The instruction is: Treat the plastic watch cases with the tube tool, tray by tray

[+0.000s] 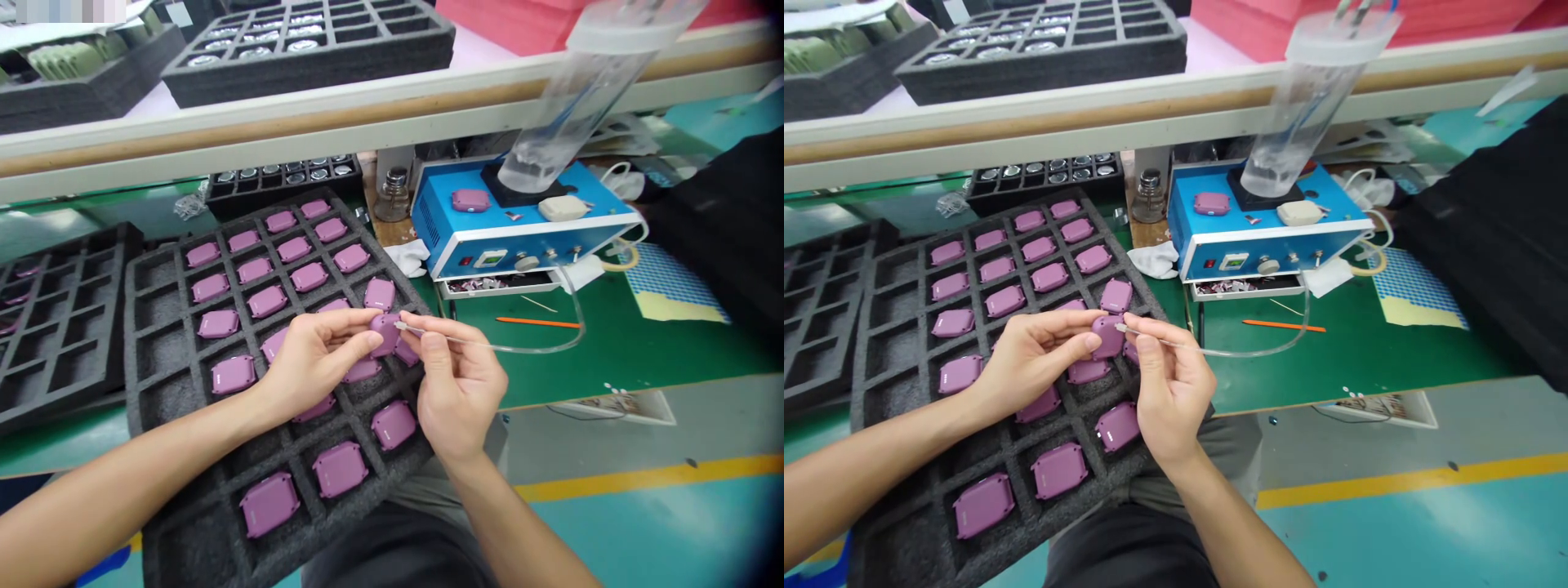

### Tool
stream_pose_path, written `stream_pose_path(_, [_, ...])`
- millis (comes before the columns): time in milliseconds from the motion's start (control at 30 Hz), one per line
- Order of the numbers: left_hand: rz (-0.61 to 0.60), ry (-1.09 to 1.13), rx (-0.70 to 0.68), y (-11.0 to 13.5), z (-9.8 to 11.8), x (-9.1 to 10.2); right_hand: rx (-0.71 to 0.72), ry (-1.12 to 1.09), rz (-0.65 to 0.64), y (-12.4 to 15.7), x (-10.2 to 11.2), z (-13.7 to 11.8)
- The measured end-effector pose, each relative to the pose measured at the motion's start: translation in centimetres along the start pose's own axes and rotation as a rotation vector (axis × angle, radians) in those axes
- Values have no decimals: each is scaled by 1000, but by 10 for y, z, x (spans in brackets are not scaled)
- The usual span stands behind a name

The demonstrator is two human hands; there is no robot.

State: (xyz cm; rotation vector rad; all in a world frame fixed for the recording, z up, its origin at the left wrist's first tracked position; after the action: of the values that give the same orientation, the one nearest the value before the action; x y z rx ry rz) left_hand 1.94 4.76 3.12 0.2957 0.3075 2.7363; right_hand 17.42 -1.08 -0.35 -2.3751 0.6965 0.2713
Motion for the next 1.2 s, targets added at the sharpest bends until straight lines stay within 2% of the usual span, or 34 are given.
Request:
stream_pose_path(400, [-22, 7, 65, 0, -4, -1, -21, -9, 13, 2, 0, 3])
stream_pose_path(1200, [10, -49, 35, 0, -3, 2, -46, -9, 0, 3, 0, 5])
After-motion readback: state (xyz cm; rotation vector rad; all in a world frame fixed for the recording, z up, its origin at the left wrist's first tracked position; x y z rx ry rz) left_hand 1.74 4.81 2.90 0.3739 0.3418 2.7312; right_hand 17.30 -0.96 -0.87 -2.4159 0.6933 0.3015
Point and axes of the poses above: each hand's wrist, its own y-axis away from the middle knuckle, its own x-axis out of the back of the hand, z = x × y, the point moved 8 cm from there along -y, towards the middle knuckle, and after that the axes turned 14 degrees about x, right-handed, at the moved point
